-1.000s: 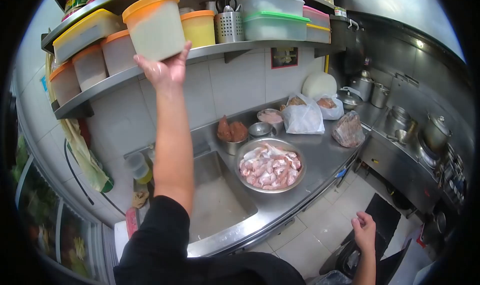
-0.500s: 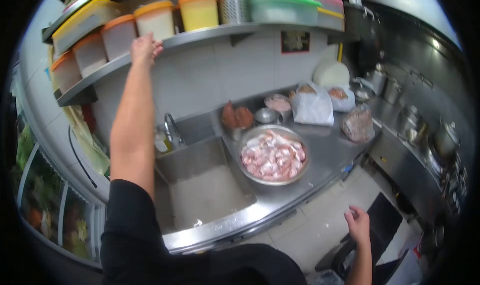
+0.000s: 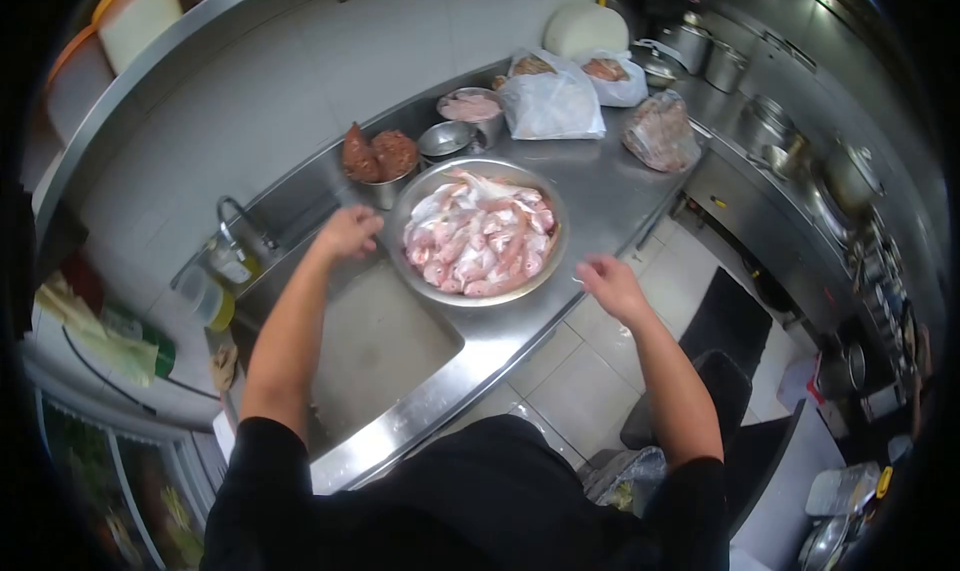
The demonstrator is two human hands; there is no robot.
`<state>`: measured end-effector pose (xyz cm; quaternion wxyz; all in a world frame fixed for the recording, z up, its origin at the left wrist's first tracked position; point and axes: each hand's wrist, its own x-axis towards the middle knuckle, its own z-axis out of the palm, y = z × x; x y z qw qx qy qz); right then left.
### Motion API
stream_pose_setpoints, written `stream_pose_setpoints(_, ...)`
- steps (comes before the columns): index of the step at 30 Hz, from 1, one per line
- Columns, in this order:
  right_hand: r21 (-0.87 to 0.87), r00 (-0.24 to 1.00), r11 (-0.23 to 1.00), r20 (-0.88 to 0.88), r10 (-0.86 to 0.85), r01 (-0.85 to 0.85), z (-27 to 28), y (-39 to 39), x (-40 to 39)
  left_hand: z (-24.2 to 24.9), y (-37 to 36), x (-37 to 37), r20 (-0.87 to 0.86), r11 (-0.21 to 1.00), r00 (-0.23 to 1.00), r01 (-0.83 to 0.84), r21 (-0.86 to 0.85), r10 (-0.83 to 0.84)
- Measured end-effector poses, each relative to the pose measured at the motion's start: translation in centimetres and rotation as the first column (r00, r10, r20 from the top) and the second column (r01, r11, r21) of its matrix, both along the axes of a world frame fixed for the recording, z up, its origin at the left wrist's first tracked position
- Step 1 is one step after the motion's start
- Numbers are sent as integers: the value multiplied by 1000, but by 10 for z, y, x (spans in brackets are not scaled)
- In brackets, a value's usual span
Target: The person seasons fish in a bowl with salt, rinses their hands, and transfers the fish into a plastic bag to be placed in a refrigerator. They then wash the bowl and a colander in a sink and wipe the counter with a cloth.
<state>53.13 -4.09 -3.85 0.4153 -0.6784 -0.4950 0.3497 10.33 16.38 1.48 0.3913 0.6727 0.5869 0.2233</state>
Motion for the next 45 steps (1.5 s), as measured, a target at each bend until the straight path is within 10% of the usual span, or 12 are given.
stream_pose_setpoints(7,-79,978,977,-53,-203,199,-22,104,-9,-65,29,31,104,983,979,-167,-77,174)
stream_pose_setpoints(11,-207,959,970,-220,-177,132,-43,139,15,-105,53,36,-107,912,958,-215,349,266)
stream_pose_setpoints(15,-161,952,967,-207,-227,196,-52,159,13,-53,44,45,-214,979,956,-186,87,200)
stream_pose_setpoints(21,-46,929,997,-362,-73,61,15,187,22,-52,56,55,303,926,877,-375,-51,372)
stream_pose_setpoints(29,100,904,994,-421,78,-39,120,161,-63,10,-2,-20,404,861,790,-508,12,461)
stream_pose_setpoints(39,-236,652,879,-751,106,-415,-9,108,-239,-10,-152,-205,9,743,746,-663,92,666)
stream_pose_setpoints(45,-326,846,926,-534,-12,-192,-77,105,-311,-86,-202,-234,90,624,632,-775,103,770)
